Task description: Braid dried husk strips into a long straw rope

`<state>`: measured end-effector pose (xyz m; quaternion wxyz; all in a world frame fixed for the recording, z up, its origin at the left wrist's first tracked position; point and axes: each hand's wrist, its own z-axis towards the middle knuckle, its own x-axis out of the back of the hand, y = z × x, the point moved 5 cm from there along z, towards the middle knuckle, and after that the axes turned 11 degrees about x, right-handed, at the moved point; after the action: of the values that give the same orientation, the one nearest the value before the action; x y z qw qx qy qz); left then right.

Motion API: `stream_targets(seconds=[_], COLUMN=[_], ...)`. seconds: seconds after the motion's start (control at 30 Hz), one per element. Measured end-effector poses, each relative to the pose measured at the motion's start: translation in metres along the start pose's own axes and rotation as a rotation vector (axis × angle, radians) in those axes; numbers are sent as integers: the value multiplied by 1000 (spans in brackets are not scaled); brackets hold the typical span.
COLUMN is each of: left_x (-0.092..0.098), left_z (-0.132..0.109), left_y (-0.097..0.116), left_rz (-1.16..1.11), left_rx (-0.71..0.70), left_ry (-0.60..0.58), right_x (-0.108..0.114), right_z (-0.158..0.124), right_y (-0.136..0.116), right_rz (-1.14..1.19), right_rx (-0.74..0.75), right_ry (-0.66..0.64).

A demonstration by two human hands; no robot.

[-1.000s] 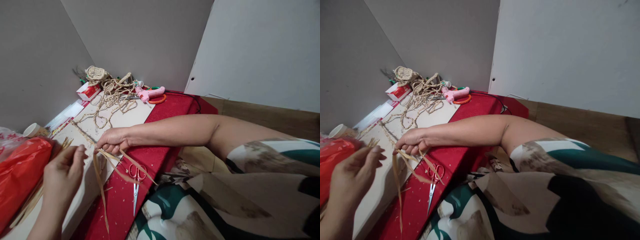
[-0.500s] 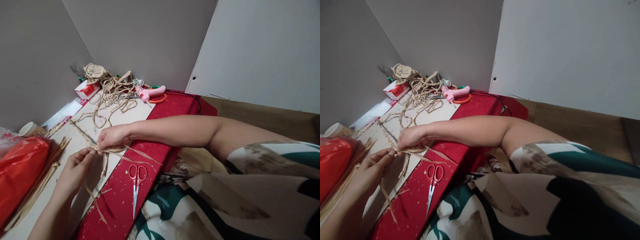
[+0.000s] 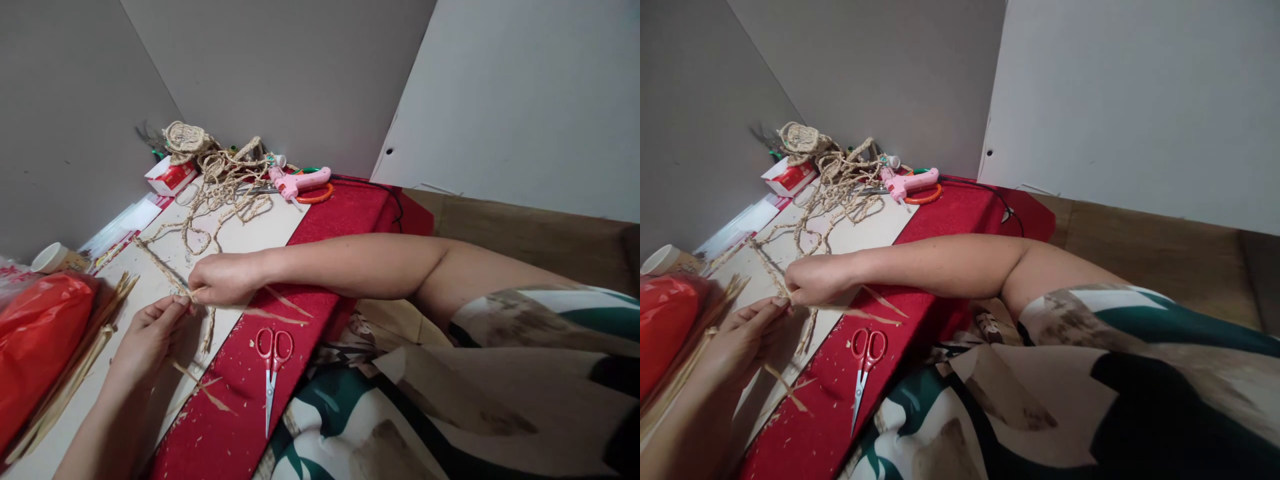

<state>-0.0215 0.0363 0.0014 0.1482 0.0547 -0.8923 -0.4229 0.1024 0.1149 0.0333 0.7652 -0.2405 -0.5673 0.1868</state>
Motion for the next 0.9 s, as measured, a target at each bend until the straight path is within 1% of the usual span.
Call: stream_targets(seconds=[0.07, 0.13, 0.27, 0.3, 0.43, 0.57, 0.6, 0.63, 0.7, 0.73, 0.77, 0.8, 0.83, 0.9], left_x=[0, -2, -6, -7, -13, -17, -17, -17, -15, -14, -13, -13, -12, -12], left_z=[0, 0, -2, -3, -8, -14, -15, -16, -16, -17, -17, -17, -18, -18], left_y=[0, 1, 1, 1, 1, 1, 0, 0, 0, 1, 3, 4, 6, 9], left_rz=[-12, -24, -76, -94, -154, -143, -130, -114, -90, -87, -90, -98, -109, -127], left_rx=[-29, -56, -70, -66, -55, -87, -90, -86, -66, -61, -63, -69, -77, -89], left_ry=[32, 47, 27, 13, -26, -25, -23, -20, -21, -23, -28, -34, -39, -53], right_x=[5, 9, 5, 3, -7, -13, -14, -16, -19, -18, -14, -6, 4, 25], right_z=[-1, -2, -5, -7, -9, -8, -9, -11, -16, -18, -19, -18, -15, -11], right_y=[1, 1, -10, -14, -25, -28, -29, -29, -30, -29, -27, -22, -15, -2], right_rz=[-54, -35, 192, 217, 102, 26, 50, 107, 301, 406, 486, 520, 497, 338], right_rx=[-16, -24, 8, 14, 56, 90, 104, 117, 127, 118, 98, 66, 28, -29], right_ry=[6, 5, -64, -81, -111, -96, -110, -152, -297, -345, -339, -263, -129, 192])
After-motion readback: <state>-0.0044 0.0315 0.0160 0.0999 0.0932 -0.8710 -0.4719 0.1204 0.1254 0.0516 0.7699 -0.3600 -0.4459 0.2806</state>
